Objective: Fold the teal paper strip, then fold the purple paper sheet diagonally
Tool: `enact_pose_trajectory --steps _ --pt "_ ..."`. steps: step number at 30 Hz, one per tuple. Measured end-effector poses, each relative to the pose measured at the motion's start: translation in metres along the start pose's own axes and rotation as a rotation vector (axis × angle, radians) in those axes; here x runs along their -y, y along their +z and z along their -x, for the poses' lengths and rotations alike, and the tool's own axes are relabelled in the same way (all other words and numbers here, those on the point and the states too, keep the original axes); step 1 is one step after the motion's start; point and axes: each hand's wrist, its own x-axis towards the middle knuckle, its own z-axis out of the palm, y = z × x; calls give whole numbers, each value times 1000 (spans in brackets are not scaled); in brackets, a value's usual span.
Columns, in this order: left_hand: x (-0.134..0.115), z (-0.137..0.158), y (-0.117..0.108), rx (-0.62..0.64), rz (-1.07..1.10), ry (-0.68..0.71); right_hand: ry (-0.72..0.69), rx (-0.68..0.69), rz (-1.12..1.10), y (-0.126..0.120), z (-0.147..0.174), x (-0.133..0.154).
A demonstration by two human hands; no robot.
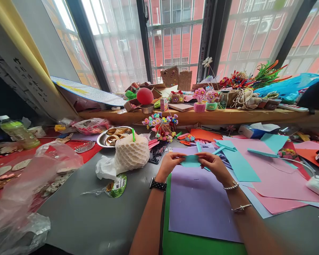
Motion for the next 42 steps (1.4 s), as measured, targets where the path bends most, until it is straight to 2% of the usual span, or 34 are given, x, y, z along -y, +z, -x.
enact_pose_trajectory --steps 7,15,21,29,33,42 --pt "-2 1 -2 -5 11 -14 10 -15 -53 0 -1 -2" --pt "-4 1 3 35 50 -162 -30 -31 -36 1 0 -5" --pt "3 -3 5 7 106 -192 -53 -27 -27 1 0 -4" --pt "2 1 4 -10 71 -108 -29 3 96 4 1 3" --pt "0 3 5 45 -1 -70 -7 7 138 7 1 3" --pt "2 2 7 56 -11 -69 29 -15 131 7 -2 -6"
